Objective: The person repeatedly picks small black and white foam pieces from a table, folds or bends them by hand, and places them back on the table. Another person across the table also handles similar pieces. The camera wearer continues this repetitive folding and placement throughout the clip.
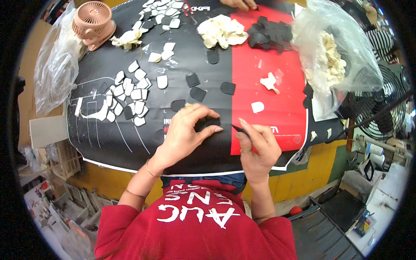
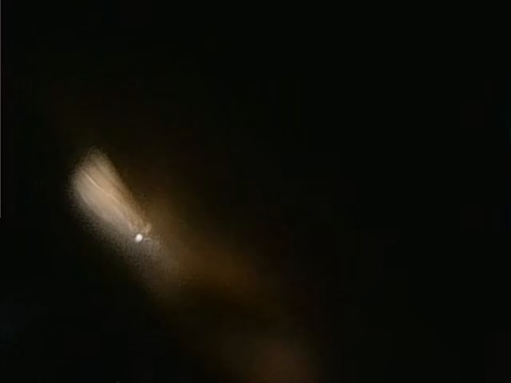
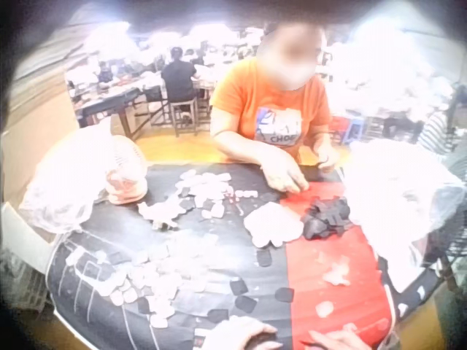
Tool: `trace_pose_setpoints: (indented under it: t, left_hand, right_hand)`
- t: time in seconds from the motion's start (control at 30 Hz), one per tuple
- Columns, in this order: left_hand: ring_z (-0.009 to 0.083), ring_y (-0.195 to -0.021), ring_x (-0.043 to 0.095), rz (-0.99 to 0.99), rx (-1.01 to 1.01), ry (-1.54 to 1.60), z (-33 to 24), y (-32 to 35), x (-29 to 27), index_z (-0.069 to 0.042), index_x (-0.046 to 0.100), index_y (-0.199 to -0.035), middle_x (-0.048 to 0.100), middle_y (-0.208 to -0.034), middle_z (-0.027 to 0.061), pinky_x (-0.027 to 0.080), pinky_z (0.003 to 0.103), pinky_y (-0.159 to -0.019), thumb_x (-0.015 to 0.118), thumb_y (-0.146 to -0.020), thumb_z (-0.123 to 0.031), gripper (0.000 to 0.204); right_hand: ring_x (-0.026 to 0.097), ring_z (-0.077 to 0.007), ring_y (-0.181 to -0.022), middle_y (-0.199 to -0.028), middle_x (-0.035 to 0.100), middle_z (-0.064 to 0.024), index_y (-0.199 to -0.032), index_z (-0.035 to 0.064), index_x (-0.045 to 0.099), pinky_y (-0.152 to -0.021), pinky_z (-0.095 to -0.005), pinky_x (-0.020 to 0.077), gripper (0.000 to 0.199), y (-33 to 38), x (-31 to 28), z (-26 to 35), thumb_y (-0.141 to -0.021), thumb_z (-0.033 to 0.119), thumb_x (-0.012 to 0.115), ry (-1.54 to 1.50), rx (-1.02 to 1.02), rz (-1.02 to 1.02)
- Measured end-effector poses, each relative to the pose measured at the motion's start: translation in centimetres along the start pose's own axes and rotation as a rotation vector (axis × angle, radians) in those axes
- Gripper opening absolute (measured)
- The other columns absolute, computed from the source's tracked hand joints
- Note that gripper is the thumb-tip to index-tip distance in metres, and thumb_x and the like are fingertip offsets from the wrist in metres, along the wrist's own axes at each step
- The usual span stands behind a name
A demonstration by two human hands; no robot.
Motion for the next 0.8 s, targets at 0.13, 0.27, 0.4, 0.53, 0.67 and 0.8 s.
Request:
trace_pose_setpoints:
  t: [0.13,0.27,0.4,0.53,0.67,0.8]
  left_hand:
    - [0.0183,-0.077,0.06,-0.144,0.137,0.11,-1.3,0.8,-0.4,0.001,0.069,-0.097,0.067,-0.095,0.0111,0.049,0.032,-0.073,0.068,-0.091,-0.012,0.015]
    - [0.0136,-0.073,0.055,0.021,-0.098,0.537,-0.2,2.5,0.1,0.002,0.066,-0.096,0.061,-0.085,0.0072,0.045,0.028,-0.066,0.06,-0.098,-0.012,0.015]
    - [0.0116,-0.073,0.052,-0.024,-0.148,0.521,0.1,2.7,0.0,0.003,0.062,-0.092,0.059,-0.087,0.0062,0.043,0.027,-0.063,0.062,-0.097,-0.009,0.013]
    - [0.0134,-0.072,0.054,-0.031,-0.007,0.464,-0.8,2.6,-0.3,0.002,0.061,-0.091,0.059,-0.091,0.0072,0.044,0.027,-0.063,0.064,-0.094,-0.006,0.009]
    - [0.0177,-0.07,0.058,-0.105,0.196,0.274,-2.6,3.5,-0.8,0.002,0.06,-0.091,0.06,-0.092,0.0095,0.048,0.03,-0.062,0.069,-0.088,0.0,0.009]
    - [0.0183,-0.069,0.058,-0.12,0.272,0.277,-3.1,3.9,-0.9,0.002,0.06,-0.09,0.061,-0.092,0.0106,0.048,0.03,-0.061,0.07,-0.085,0.001,0.011]
  right_hand:
    - [0.065,-0.024,-0.092,-0.111,0.062,-0.0142,-0.12,0.0029,0.071,-0.076,-0.0325,0.0563,0.046,0.3,1.3,1.2,-0.075,-0.008,0.075,0.16,-0.205,0.041]
    - [0.063,-0.0295,-0.102,-0.116,0.061,-0.014,-0.127,0.0053,0.066,-0.081,-0.0366,0.0561,0.059,0.5,2.9,1.9,-0.07,-0.009,0.074,0.183,-0.331,0.113]
    - [0.064,-0.0262,-0.094,-0.118,0.06,-0.0151,-0.122,0.0058,0.069,-0.078,-0.0333,0.0561,0.047,0.2,3.6,2.6,-0.076,-0.001,0.078,0.194,-0.378,0.199]
    - [0.063,-0.026,-0.096,-0.114,0.061,-0.0142,-0.119,0.0077,0.071,-0.079,-0.0346,0.0549,0.04,-0.2,3.1,2.8,-0.08,0.002,0.074,0.069,-0.287,0.204]
    - [0.062,-0.0197,-0.091,-0.107,0.061,-0.0126,-0.108,0.0015,0.074,-0.078,-0.0301,0.0518,0.02,-0.3,2.7,1.7,-0.09,0.005,0.067,-0.27,0.01,0.128]
    - [0.057,-0.0133,-0.091,-0.1,0.058,-0.0092,-0.101,-0.0042,0.074,-0.075,-0.0255,0.0476,0.015,-1.2,2.1,0.2,-0.094,0.005,0.064,-0.367,0.149,-0.05]
Point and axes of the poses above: each hand's wrist, its own y-axis away from the middle knuckle, its own x-axis out of the palm, z = x × y, the point moved 8 cm from there along -y, towards the middle knuckle
